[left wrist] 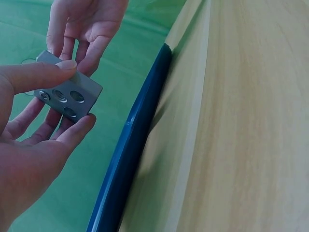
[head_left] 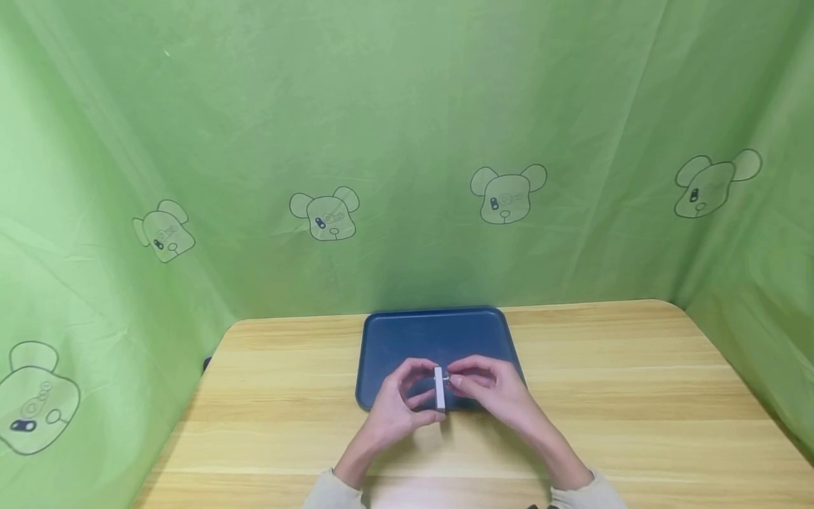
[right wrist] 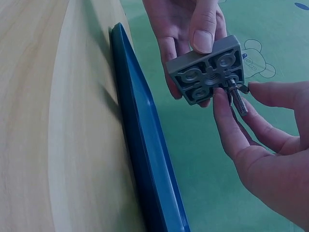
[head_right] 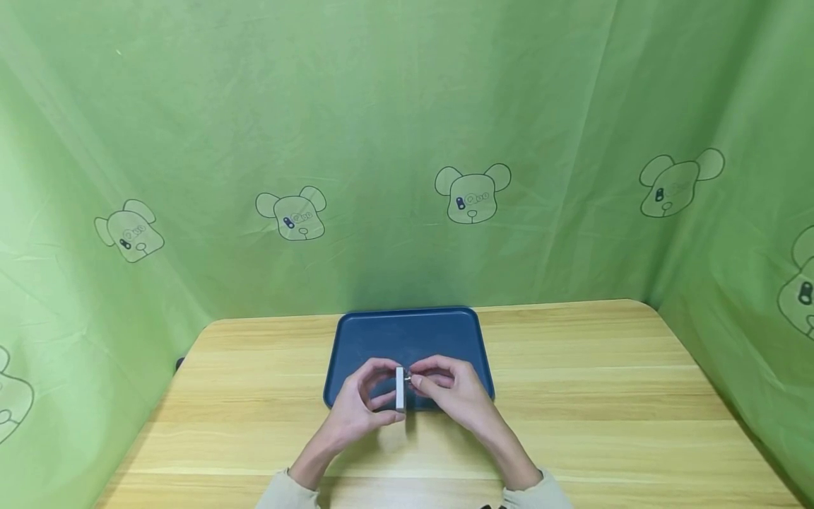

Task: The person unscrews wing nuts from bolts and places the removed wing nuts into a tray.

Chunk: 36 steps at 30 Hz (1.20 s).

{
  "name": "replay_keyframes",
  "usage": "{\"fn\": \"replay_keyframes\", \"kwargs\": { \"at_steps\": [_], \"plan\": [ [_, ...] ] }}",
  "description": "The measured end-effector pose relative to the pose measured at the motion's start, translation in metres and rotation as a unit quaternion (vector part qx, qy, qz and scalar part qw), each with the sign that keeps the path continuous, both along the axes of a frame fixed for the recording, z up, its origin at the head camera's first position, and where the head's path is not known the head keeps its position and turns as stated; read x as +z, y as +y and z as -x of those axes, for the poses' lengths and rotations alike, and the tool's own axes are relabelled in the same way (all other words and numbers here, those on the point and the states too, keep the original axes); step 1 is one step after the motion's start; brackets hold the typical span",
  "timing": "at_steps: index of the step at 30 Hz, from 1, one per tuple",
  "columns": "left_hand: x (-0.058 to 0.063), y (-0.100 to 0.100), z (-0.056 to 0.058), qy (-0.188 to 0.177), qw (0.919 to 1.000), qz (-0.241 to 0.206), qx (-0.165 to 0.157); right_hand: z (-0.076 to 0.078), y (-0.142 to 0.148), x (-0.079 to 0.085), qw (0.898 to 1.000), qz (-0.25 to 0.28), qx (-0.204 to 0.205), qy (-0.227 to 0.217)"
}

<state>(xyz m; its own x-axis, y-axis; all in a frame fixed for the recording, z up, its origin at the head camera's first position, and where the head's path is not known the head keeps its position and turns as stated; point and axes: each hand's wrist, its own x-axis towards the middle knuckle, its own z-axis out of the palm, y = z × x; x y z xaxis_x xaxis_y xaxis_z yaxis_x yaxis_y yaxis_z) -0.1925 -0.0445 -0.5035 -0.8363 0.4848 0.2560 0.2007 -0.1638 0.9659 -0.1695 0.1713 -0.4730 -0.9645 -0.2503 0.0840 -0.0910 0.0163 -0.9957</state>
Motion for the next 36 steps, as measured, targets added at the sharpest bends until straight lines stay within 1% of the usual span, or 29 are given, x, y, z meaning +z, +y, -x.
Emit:
{"fn": "replay_keyframes", "kwargs": {
  "at_steps": [4, 8, 14, 18, 22, 28, 36],
  "plan": [
    [-0.0001, 0.0002, 0.0001, -0.003, 1.0000, 0.001, -0.002, -0.0012, 0.0007, 0.0018, 0.999, -0.037, -0.015, 0.014],
    [0.0007, 0.0004, -0.0002, -0.009, 0.9999, 0.001, -0.005, -0.0019, 0.0006, 0.0033, 0.998, -0.054, -0.025, 0.015],
    [0.0009, 0.0005, -0.0006, -0.013, 0.9999, -0.002, -0.009, -0.0027, -0.0009, 0.0048, 0.998, -0.056, -0.031, 0.003],
    [0.0012, 0.0002, -0.0008, -0.013, 0.9999, -0.001, -0.007, -0.0024, -0.0012, 0.0040, 0.999, -0.047, -0.027, 0.000],
    [0.0022, 0.0001, -0.0007, -0.011, 0.9999, 0.000, -0.005, -0.0015, -0.0011, 0.0029, 0.999, -0.035, -0.019, -0.001],
    [0.0028, 0.0003, -0.0004, -0.014, 0.9998, -0.006, -0.010, -0.0005, -0.0010, 0.0015, 1.000, -0.026, -0.014, -0.001],
    [0.0028, -0.0006, -0.0002, -0.012, 0.9998, -0.012, -0.005, 0.0006, -0.0027, -0.0002, 1.000, -0.014, -0.011, 0.006]
  ]
}}
